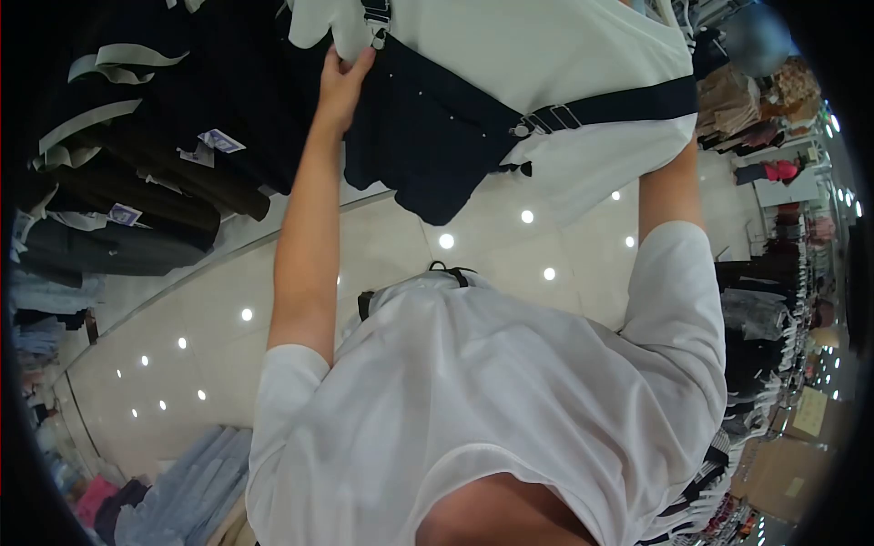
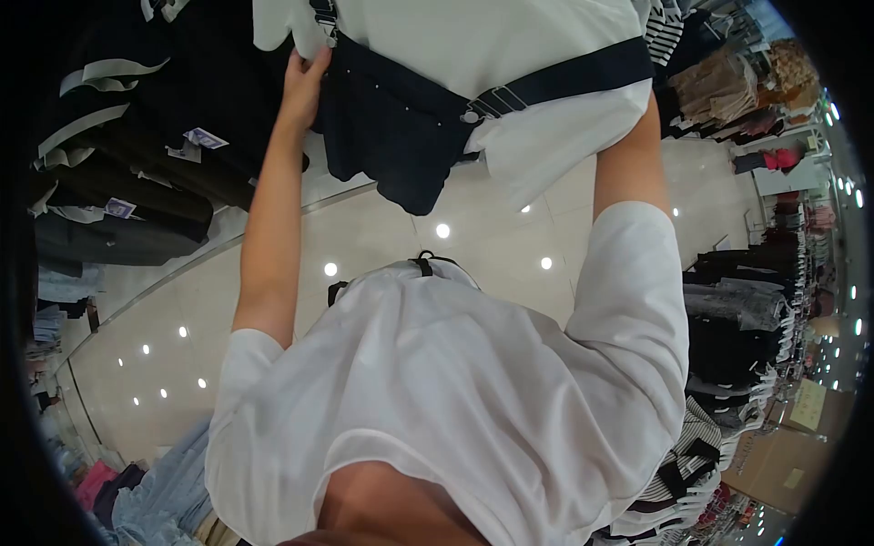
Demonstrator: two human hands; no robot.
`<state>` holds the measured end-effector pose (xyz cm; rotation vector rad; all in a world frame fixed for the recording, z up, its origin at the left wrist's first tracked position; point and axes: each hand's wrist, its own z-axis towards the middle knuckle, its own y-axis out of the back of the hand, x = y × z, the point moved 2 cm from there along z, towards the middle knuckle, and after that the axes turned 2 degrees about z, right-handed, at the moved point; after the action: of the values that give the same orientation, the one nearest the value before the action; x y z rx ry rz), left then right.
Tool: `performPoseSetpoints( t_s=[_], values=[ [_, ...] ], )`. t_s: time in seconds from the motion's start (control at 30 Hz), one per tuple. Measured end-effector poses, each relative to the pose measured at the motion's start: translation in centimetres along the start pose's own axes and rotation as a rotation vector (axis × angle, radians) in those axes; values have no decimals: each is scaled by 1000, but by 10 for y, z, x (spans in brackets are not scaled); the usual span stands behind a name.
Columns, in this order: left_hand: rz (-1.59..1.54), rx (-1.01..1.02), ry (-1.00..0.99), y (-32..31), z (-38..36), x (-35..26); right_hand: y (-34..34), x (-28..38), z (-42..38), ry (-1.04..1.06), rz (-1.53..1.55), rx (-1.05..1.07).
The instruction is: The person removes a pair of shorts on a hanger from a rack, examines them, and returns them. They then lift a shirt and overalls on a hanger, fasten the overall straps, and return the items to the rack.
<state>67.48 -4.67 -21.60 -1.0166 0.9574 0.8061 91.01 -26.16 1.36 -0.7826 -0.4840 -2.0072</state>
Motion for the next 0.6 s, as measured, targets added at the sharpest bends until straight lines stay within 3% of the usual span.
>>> performPoseSetpoints(
  t_s=[0.07, 0.2, 0.6],
  values=[
    [3, 123, 131, 14, 15, -6, 6, 0, -1, -8, 31, 1],
    [-303, 163, 108, 28, 2, -30, 17, 3, -7, -23, 81, 0],
    [-198, 105, 78, 30, -4, -53, 9, 3, 7, -37, 256, 72]
  ],
)
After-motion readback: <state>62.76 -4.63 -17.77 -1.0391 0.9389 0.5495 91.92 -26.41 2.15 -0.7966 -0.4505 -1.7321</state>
